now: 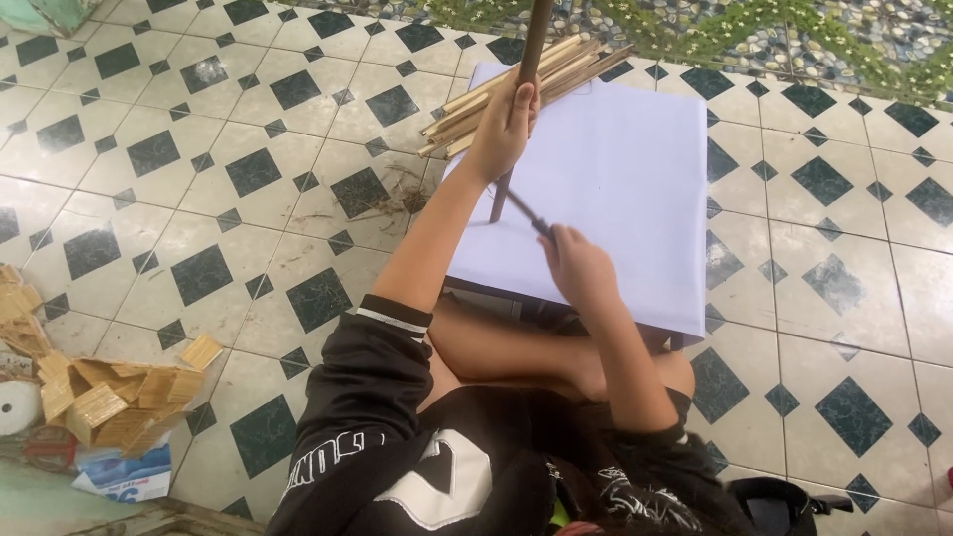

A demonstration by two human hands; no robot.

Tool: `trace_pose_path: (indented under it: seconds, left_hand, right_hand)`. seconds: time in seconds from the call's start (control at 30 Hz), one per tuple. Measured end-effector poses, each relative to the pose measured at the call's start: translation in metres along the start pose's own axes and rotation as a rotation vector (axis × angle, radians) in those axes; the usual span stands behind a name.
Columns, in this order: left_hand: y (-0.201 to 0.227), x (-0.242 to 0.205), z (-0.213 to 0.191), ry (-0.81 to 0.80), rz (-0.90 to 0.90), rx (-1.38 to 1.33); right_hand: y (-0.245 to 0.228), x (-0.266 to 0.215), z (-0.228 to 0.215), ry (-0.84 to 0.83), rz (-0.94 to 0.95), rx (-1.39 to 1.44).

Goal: The person sits on the floor and uses a knife to split thin bamboo sticks into even thinner strips.

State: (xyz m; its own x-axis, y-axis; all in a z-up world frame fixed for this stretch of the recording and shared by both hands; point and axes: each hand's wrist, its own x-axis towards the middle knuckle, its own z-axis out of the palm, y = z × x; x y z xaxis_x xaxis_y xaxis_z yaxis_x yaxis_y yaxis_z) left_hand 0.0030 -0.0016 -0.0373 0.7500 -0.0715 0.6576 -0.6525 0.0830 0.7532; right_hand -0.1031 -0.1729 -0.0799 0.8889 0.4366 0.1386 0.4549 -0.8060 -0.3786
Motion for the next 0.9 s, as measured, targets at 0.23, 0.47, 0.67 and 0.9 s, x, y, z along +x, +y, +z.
trace_pose_path:
  seconds: [0.23,0.47,0.67,0.9]
  left_hand:
    - [0.005,-0.001,-0.008,0.01,-0.004,0.022]
    - [0.01,-0.002,-0.008,0.044,0.024,0.084]
    - [-0.005,0.0,-0.019,0.061,0.008,0.04]
    - [-0.019,0.002,-0.006,-0.002,0.06,0.107]
  right_hand:
    - [-0.001,0.018,0.017,0.139,-0.1,-0.145]
    - [0.019,0.007,0.049,-0.177,0.043,-0.161]
    - [-0.006,0.021,0.002,0.189,-0.127,-0.077]
    - [0.014,0.015,0.055,-0.061,-0.039,-0.137]
